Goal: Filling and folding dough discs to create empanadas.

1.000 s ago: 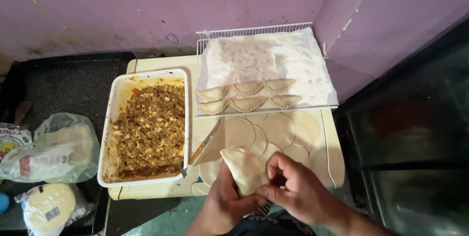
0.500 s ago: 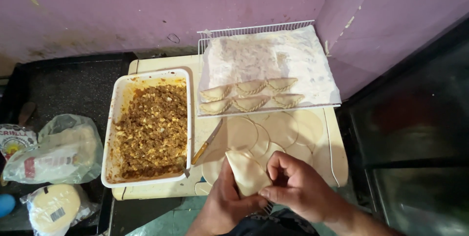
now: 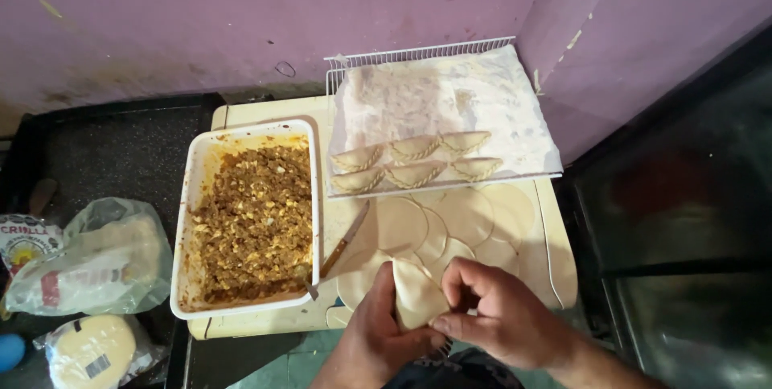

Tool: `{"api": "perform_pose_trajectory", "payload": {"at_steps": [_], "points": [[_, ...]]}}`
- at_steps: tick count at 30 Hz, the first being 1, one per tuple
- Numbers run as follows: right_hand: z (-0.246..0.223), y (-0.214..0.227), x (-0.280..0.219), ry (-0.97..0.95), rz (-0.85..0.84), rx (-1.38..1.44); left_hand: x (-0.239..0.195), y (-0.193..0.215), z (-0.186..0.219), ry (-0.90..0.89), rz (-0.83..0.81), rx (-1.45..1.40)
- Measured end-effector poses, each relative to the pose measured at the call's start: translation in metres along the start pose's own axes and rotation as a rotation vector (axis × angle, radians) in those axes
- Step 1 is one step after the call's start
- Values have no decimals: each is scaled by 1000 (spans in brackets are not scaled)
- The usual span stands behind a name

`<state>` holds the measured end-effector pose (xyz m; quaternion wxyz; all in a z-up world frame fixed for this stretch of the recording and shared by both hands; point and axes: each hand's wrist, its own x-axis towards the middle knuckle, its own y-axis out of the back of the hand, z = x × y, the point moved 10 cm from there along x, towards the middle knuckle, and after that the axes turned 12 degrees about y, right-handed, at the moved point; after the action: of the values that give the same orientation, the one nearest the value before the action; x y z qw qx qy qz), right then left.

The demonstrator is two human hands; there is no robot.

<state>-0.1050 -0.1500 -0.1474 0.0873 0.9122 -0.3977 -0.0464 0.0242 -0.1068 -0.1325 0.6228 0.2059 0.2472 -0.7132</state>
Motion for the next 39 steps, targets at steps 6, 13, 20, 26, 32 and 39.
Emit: {"api": "perform_pose_trajectory", "payload": {"at_steps": [6, 13, 20, 26, 32, 39], "points": [[-60, -14, 15, 417, -179, -268, -4, -3, -22, 251, -182, -151], [11, -8, 6, -201, 148, -157, -4, 10, 21, -20, -169, 31], [-72, -32, 41, 346, -125, -237, -7, 35, 21, 71, -274, 114], [-29, -37, 45, 33, 143, -191, -4, 55, 31, 43, -282, 291], [-40, -43, 49, -102, 138, -149, 3, 68, 26, -10, -294, 607], [-78, -46, 57, 199, 64, -506, 7, 64, 22, 31, -423, 569]]}}
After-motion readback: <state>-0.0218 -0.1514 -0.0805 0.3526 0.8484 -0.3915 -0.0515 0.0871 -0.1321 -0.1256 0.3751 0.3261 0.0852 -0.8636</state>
